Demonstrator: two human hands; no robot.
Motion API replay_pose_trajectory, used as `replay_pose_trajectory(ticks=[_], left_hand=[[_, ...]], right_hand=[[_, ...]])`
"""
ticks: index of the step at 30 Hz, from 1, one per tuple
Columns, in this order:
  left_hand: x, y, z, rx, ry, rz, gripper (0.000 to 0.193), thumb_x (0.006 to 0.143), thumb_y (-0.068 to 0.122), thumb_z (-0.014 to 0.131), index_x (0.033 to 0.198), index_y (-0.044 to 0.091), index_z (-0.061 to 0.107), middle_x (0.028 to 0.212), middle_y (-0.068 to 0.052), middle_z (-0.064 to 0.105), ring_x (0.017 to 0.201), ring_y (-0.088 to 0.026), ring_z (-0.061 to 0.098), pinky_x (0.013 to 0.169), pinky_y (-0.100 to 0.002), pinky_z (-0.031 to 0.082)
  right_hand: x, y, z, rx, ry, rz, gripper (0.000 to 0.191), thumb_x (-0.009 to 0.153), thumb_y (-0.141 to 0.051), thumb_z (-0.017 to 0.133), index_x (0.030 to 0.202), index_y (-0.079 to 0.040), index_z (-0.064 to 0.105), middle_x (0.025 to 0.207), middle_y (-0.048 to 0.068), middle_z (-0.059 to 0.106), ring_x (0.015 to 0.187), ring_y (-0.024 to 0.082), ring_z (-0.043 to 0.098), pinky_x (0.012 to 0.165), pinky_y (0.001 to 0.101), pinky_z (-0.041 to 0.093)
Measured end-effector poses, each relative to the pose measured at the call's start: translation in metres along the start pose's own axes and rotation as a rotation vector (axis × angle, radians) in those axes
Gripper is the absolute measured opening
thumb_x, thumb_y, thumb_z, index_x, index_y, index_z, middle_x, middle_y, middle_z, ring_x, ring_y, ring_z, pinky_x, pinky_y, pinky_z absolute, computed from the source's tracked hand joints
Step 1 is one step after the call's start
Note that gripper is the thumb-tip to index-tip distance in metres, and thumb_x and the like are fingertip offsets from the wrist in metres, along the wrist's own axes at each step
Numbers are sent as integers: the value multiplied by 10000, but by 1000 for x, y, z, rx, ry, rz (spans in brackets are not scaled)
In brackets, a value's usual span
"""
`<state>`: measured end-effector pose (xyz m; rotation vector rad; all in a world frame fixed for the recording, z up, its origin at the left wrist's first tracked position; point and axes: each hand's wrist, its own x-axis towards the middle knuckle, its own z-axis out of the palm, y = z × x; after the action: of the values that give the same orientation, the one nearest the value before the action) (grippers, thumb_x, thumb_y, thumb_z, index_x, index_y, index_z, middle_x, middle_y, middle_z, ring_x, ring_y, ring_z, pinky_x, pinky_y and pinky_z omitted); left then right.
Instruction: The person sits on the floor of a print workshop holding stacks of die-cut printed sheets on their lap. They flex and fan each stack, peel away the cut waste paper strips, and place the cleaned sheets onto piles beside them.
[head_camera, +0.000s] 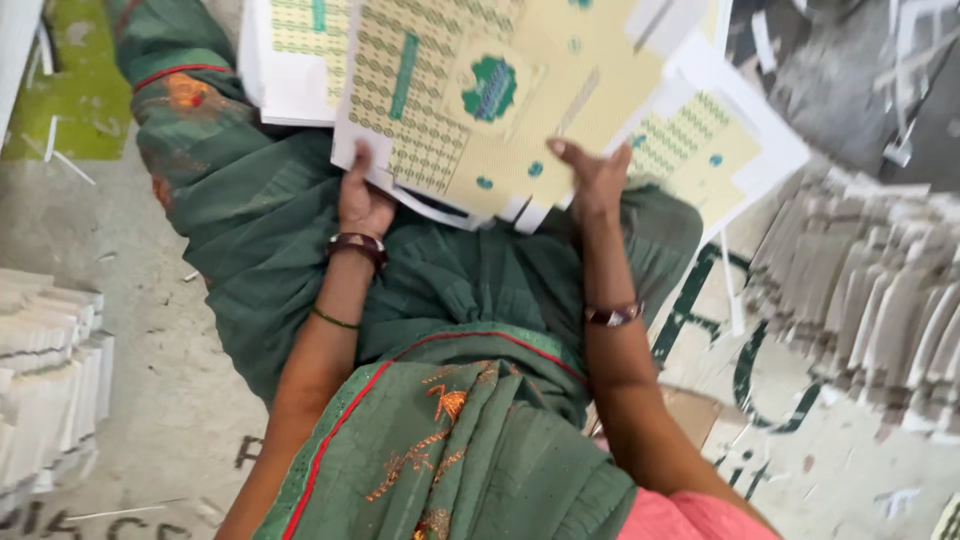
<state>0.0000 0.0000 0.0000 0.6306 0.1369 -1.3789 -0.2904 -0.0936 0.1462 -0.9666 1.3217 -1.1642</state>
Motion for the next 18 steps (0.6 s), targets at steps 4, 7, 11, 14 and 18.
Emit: replay_pose_trajectory(ticks=[4,7,11,14,18], left_hand=[[2,-2,11,63,45,174,673,887,247,838,1405,-45,521,1320,-122,649,1199,-265,630,1066,-436,503],[11,-2,18,153,58,227,647,890,218,841,1390,-63,544,1310,-104,658,1169,-234,626,1028,-390,512],[18,-1,23,194,48,240,584,908,177,816,1371,-72,563,1280,-111,676,1134,-229,641,992,-386,526],[18,-5,25,195,49,251,549,925,138,795,1371,-75,557,1284,-109,675,1140,-223,641,1001,-380,522],[13,-4,28,146,-5,185,522,943,116,773,1374,-70,544,1269,-105,667,1146,-226,640,1014,-387,523]], right_hand=[[-18,33,-3,173,25,6,536,766,2,854,1210,145,591,1116,180,699,971,267,684,898,370,560],[-21,47,-8,136,77,143,509,810,-54,829,1234,114,604,1186,154,695,1043,251,665,941,356,526],[-21,27,-18,216,9,256,500,876,-116,794,1278,93,582,1253,171,674,1152,276,634,1027,371,492],[-44,-8,-15,-950,377,-466,769,845,-113,872,1401,197,439,1349,334,488,1242,449,474,1032,482,367],[-22,-39,30,-894,-73,-501,464,946,-152,774,1361,-29,609,1442,154,581,1414,336,504,1202,452,429]])
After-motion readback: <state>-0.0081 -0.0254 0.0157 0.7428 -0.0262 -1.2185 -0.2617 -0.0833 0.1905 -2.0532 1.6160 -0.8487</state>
